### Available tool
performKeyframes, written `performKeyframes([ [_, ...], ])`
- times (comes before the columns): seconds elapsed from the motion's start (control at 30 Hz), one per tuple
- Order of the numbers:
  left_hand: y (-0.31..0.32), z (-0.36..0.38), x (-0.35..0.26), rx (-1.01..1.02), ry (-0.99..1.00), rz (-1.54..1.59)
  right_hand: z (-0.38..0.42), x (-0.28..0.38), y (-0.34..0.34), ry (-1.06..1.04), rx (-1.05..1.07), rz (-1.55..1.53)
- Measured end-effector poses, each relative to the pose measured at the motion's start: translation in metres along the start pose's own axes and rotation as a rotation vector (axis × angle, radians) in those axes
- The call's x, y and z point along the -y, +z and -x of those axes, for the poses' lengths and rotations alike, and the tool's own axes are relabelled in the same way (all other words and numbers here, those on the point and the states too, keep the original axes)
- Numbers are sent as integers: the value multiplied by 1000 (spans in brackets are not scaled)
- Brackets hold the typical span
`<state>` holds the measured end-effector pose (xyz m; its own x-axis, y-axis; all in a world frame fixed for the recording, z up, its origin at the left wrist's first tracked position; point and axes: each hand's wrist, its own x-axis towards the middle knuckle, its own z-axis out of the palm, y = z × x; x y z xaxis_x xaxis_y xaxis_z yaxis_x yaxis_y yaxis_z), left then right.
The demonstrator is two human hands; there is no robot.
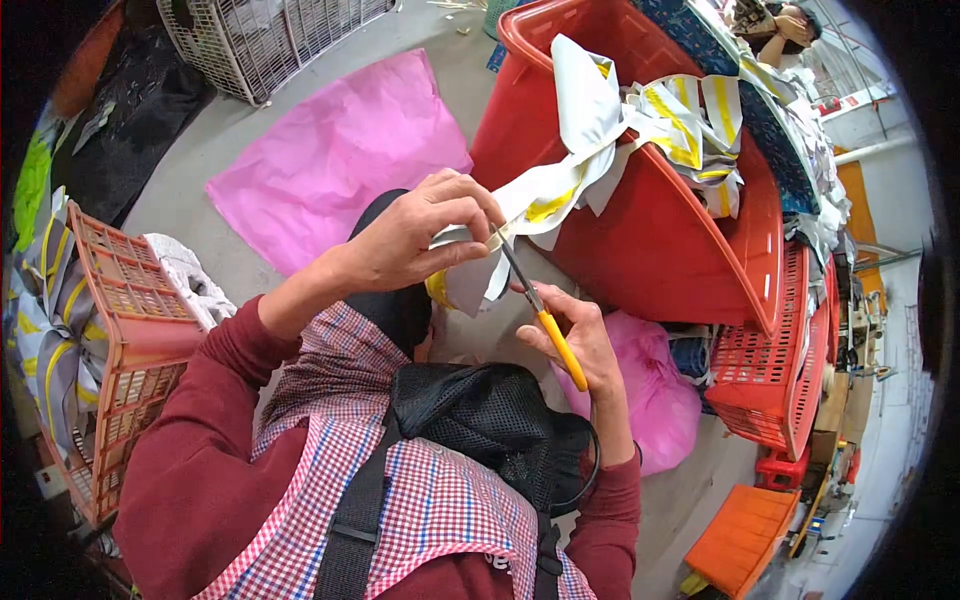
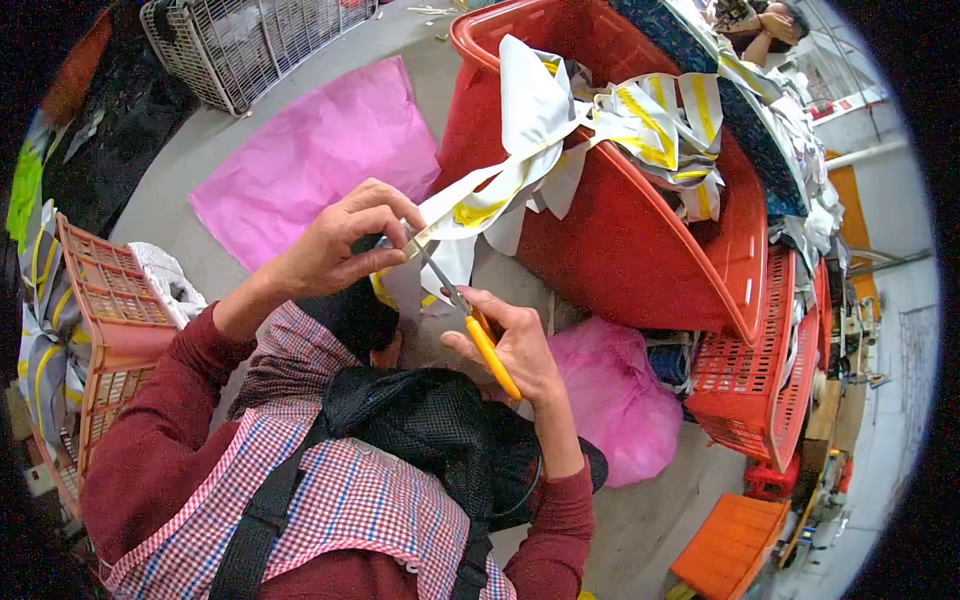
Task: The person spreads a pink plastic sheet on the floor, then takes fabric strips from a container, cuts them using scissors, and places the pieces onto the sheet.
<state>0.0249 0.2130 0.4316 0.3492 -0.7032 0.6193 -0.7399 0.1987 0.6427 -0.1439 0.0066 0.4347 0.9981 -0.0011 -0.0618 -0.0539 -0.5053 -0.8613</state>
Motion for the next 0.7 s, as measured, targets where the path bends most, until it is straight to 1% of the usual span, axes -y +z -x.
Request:
performKeyframes([
  [0.03,-1,-1,0,2,4,-2,0,-1,0,-7,-5,-13],
  [0.1,-3,-2,-1,9,83,-82,-1,-1,3,-21,-13,-25],
  [0.13,-4,-1,-2,11,89,-86,-2,0,5,-16,-16,-65],
  [0.2,-4,2,-3,-28,95,-203,-4,4,12,-21,-27,-101],
  [0.27,-5,6,0,-4,135,-236,-7,8,14,204,-63,-301],
  [0.3,-1,10,3,22,116,-272,-9,10,10,289,-62,-348],
  [0.33,1,10,6,47,95,-312,-11,7,9,249,-84,-403],
  [0.4,5,9,9,39,94,-364,-13,4,8,198,-156,-309],
  [0.43,7,7,9,27,45,-350,-15,-2,11,190,-157,-310],
  [0.5,16,-2,6,12,-33,-271,-19,-16,18,-112,-301,-431],
  [0.53,22,-10,2,6,-23,-166,-22,-15,20,-120,-305,-426],
  [0.6,33,-23,-15,10,-73,-1,-29,-10,24,-364,-449,-311],
  [0.63,40,-28,-12,-15,-4,15,-26,-4,24,-343,-482,-310],
  [0.67,40,-30,-14,-17,7,9,-22,-8,25,-354,-486,-305],
  [0.7,39,-34,-17,31,35,-45,-18,-16,26,-292,-467,-342],
])
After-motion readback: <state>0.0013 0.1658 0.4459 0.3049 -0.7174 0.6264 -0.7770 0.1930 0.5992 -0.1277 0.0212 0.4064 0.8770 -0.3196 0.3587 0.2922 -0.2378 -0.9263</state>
